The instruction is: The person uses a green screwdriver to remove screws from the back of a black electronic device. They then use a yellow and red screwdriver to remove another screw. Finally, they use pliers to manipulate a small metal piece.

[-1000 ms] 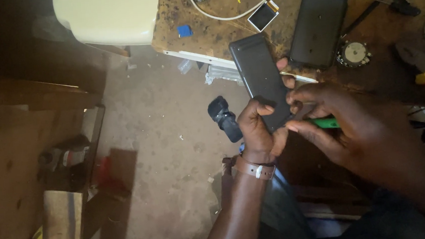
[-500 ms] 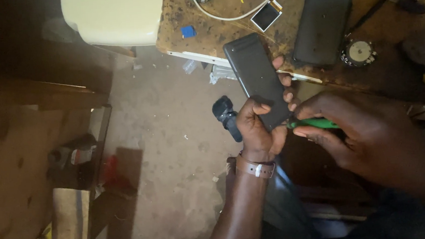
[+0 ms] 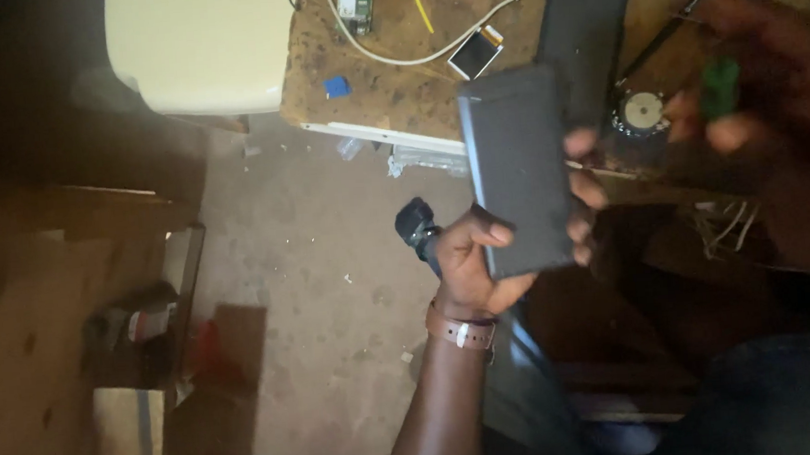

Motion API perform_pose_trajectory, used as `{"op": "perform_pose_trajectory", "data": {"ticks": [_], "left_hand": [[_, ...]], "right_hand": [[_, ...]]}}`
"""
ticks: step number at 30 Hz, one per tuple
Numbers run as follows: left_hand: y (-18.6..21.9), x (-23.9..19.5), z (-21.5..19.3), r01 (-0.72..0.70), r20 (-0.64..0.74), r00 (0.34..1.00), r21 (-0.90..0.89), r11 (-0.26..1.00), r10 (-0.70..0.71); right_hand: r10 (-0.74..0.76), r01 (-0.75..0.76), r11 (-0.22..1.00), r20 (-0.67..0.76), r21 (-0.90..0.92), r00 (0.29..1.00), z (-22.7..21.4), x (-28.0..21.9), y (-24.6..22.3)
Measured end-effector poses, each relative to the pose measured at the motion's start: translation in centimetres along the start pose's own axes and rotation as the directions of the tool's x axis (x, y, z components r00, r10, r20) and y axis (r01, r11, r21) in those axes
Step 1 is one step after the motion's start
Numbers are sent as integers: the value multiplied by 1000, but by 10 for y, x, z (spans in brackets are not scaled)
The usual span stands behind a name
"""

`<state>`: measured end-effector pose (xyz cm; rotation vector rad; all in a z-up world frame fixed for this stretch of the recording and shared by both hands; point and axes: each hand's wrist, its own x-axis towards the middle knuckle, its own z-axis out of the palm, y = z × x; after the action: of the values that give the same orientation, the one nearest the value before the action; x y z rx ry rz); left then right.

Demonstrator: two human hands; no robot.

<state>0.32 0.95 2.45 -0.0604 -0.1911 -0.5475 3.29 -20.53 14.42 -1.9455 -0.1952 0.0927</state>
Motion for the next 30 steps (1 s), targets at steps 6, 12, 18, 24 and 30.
{"op": "perform_pose_trajectory", "data": {"ticks": [6, 12, 18, 24, 30], "left_hand": [[-11, -4, 4, 267, 8, 963, 72, 961, -268], [-58, -65, -167, -116, -119, 977, 400, 909, 177], [14, 1, 4, -213, -236, 939, 167, 963, 249], [1, 3, 7, -326, -177, 707, 777, 538, 685], [11, 10, 26, -574, -135, 686, 504, 646, 715]], "right_hand": [[224, -216, 957, 19, -194, 974, 9, 26, -42], [405, -369, 882, 70, -293, 912, 11, 37, -40], [437, -468, 881, -253, -75, 863, -6, 29, 45], [450, -485, 864, 231, 131, 863, 18, 15, 7], [564, -550, 819, 404, -162, 720, 45, 1, 3]]}}
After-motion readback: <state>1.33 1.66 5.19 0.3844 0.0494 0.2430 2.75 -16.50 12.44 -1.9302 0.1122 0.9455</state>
